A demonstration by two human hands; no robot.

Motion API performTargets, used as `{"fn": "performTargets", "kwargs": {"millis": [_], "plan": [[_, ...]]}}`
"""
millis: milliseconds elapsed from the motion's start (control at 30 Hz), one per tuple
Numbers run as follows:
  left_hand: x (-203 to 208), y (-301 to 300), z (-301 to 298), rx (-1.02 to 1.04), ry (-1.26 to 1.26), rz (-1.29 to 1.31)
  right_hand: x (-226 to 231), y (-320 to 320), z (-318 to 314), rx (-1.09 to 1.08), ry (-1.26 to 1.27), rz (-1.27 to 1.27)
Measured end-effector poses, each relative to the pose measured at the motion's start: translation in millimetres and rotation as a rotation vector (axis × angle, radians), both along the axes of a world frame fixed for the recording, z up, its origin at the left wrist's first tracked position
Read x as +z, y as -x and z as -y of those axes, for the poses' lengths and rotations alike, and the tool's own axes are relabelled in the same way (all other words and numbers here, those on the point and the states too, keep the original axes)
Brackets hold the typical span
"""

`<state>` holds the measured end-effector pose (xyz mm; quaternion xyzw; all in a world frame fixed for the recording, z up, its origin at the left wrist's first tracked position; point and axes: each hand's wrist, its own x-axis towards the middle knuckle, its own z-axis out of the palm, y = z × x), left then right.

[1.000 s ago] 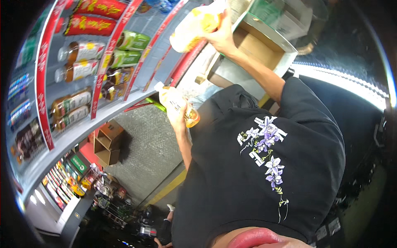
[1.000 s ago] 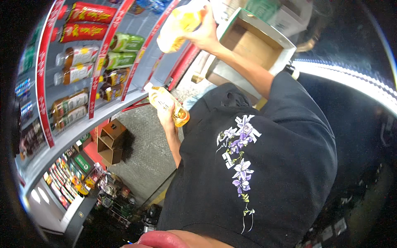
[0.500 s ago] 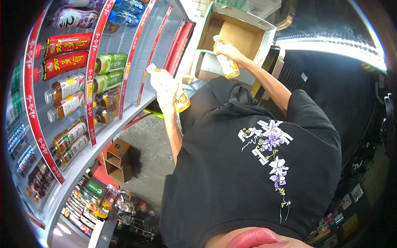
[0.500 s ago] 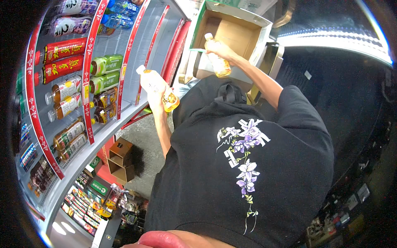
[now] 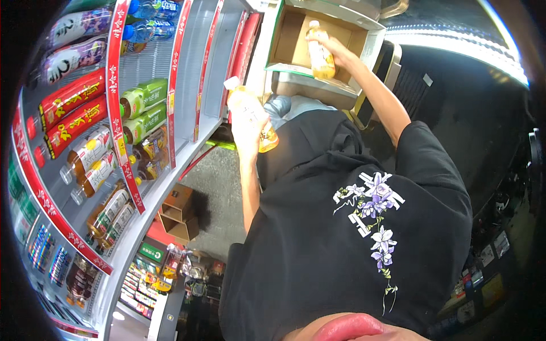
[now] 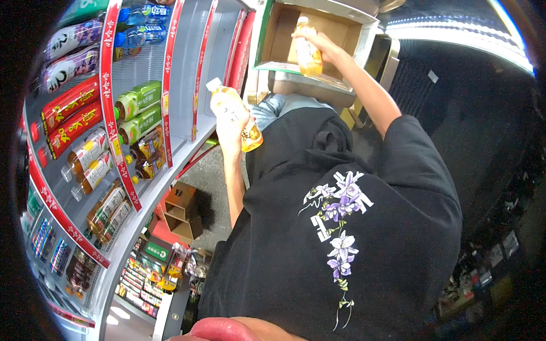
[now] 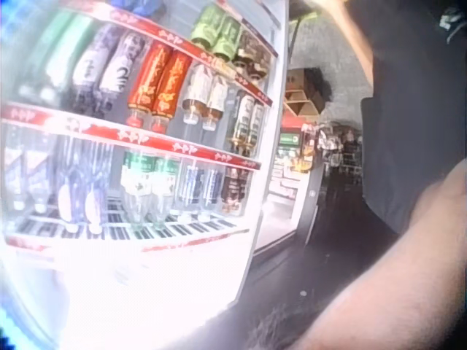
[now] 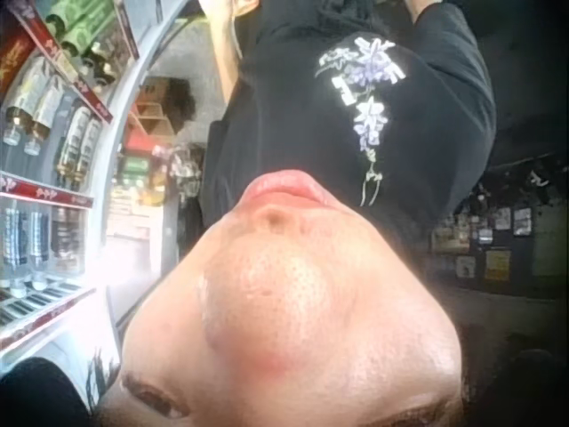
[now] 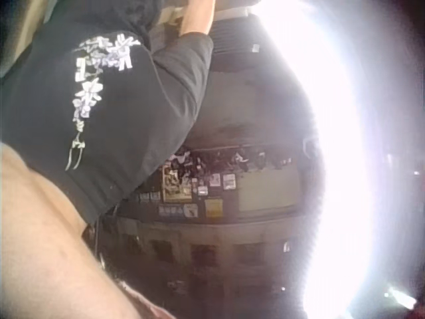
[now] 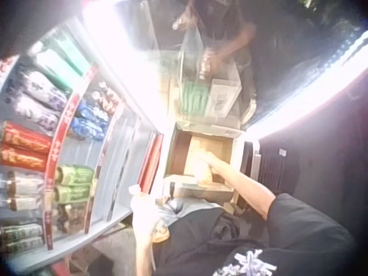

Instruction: The recorder is taking various bottled and canned beverages from a box and stocking them onto the shelves of a supermarket refrigerator.

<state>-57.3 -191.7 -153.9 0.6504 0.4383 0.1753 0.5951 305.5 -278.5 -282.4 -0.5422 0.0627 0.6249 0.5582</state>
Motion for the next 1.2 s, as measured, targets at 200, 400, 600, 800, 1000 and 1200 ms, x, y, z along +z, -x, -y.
{"fn": "performTargets", "kwargs": {"millis": [200, 400, 600, 800, 1000, 1200], "plan": [[4.0, -66.7, 19.2, -0.166, 0.253, 0.049, -240.3, -78.9, 5.5, -0.372, 0.402, 0.366], [12.0, -53.0, 14.0, -0.09, 0.11, -0.149, -223.7, 37.4, -77.4, -0.186, 0.666, 0.514], [-5.3, -99.6, 2.7, -0.24, -0.137, -0.364, -110.2, 26.8, -28.9, -0.091, 0.177, 0.183], [-29.7, -144.9, 24.2, -0.214, 0.057, 0.005, 33.5, 58.5, 13.8, 0.031, -0.42, -0.334], [17.8, -134.5, 21.9, -0.518, -0.308, -0.139, -55.6, 0.3, -5.1, -0.07, -0.096, -0.502], [34.1, -113.5, 15.7, -0.56, -0.006, -0.241, -220.6, -51.1, 22.7, -0.221, 0.315, 0.007]]}}
